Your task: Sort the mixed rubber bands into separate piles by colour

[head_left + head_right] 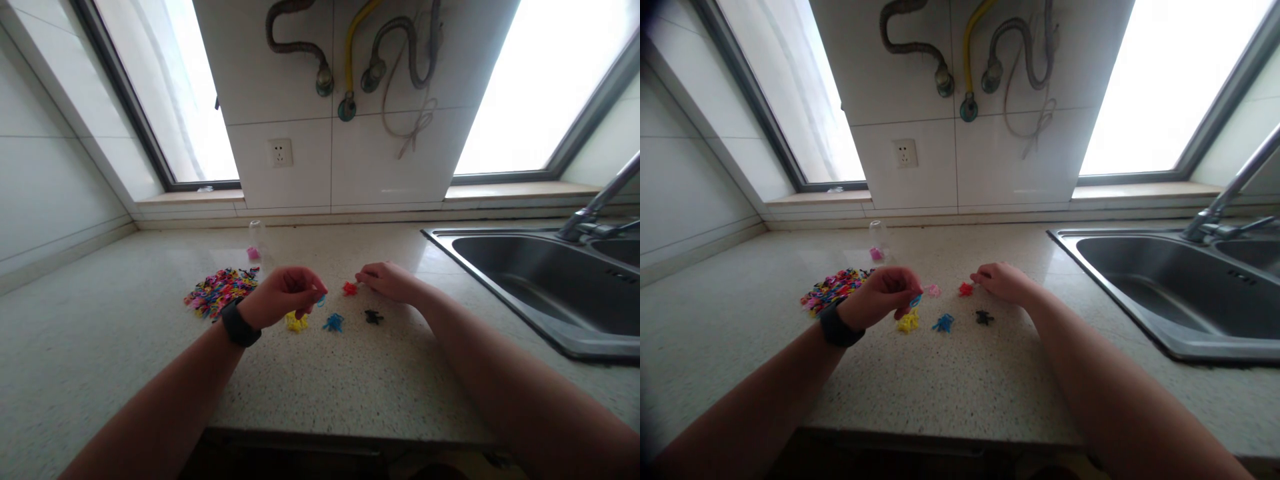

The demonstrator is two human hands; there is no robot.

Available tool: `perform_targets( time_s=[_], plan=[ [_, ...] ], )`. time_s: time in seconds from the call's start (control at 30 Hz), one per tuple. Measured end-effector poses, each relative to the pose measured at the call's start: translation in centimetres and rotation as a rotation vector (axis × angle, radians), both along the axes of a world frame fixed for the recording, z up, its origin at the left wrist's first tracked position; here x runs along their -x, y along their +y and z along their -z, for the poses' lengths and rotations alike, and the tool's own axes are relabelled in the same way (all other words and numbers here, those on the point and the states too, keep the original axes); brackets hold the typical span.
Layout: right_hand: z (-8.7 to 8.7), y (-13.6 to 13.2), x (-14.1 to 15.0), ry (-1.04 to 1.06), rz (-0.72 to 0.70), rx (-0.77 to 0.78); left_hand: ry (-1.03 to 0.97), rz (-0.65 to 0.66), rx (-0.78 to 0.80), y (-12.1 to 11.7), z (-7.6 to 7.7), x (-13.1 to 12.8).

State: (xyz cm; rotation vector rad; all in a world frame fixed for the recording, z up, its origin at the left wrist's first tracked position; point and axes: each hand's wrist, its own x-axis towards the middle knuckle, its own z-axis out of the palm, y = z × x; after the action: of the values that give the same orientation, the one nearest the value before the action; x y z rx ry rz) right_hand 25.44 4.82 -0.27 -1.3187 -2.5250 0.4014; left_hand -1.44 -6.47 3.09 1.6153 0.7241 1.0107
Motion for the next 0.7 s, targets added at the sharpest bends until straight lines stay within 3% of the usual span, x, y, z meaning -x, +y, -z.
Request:
perform_targets(
  time_s=[0.3, 0.7],
  plan=[
    [0.19, 0.08, -0.03, 0.002, -0.022, -0.015, -0.052, 0.001, 0.025, 0.10, 0.22, -0.13],
    [0.16, 0.02, -0.06, 0.003, -0.018, -0.006, 0.029, -0.065, -0.011, 0.21, 0.05, -0.27]
  ],
)
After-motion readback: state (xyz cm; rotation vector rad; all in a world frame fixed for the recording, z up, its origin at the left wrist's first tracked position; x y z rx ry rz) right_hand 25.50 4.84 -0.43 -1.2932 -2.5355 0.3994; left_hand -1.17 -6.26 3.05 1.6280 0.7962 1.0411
